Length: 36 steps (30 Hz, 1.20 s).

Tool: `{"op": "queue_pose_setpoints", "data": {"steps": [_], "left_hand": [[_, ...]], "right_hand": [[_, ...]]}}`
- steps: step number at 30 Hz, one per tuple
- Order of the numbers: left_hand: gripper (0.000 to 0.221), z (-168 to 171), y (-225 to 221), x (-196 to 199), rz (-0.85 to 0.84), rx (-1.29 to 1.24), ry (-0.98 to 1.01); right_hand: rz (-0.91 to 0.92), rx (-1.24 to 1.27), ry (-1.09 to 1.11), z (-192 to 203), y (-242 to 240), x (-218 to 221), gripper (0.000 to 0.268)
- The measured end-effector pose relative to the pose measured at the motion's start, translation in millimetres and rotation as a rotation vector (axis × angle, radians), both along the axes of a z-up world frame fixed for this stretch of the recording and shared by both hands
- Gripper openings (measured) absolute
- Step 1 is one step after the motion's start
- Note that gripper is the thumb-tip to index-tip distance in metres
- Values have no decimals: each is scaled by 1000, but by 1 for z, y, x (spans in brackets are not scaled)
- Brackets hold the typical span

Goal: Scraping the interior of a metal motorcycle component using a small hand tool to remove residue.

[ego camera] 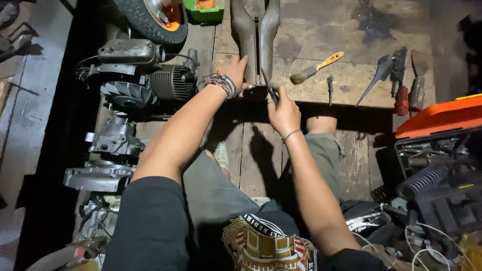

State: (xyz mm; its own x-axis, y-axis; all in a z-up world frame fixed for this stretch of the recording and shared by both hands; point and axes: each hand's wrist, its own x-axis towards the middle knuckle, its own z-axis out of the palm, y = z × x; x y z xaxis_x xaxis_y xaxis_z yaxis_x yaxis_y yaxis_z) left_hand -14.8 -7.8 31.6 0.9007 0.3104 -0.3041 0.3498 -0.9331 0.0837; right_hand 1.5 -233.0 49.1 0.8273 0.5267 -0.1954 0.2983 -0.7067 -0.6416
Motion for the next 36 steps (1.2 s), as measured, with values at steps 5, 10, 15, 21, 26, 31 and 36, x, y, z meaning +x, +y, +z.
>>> {"op": "queue_pose_setpoints", "data": {"steps": [5, 10, 15, 21, 26, 31, 36], "left_hand": [[89, 11, 11, -9, 2, 19, -2], [79, -4, 32, -31, 31, -5, 39], [69, -37, 14, -65, 55, -473, 16], [69, -21, -46, -96, 138, -716, -139], [67, -99, -27, -64, 306, -654, -241], [65, -59, -3, -56, 388, -632, -322], [66, -54, -24, -40, 499, -631, -260]], "right_hand": [[-61, 262, 124, -11, -36, -14, 37], [-129, 649, 115, -66, -67, -49, 37], [-186, 634, 255, -88, -45, -77, 43], [-75, 683, 209, -66, 20, -108, 43], [29, 691, 1, -56, 13, -75, 33], [-18, 430, -352, -27, 14, -15, 57], [285, 239, -341, -87, 30, 40, 52]]}}
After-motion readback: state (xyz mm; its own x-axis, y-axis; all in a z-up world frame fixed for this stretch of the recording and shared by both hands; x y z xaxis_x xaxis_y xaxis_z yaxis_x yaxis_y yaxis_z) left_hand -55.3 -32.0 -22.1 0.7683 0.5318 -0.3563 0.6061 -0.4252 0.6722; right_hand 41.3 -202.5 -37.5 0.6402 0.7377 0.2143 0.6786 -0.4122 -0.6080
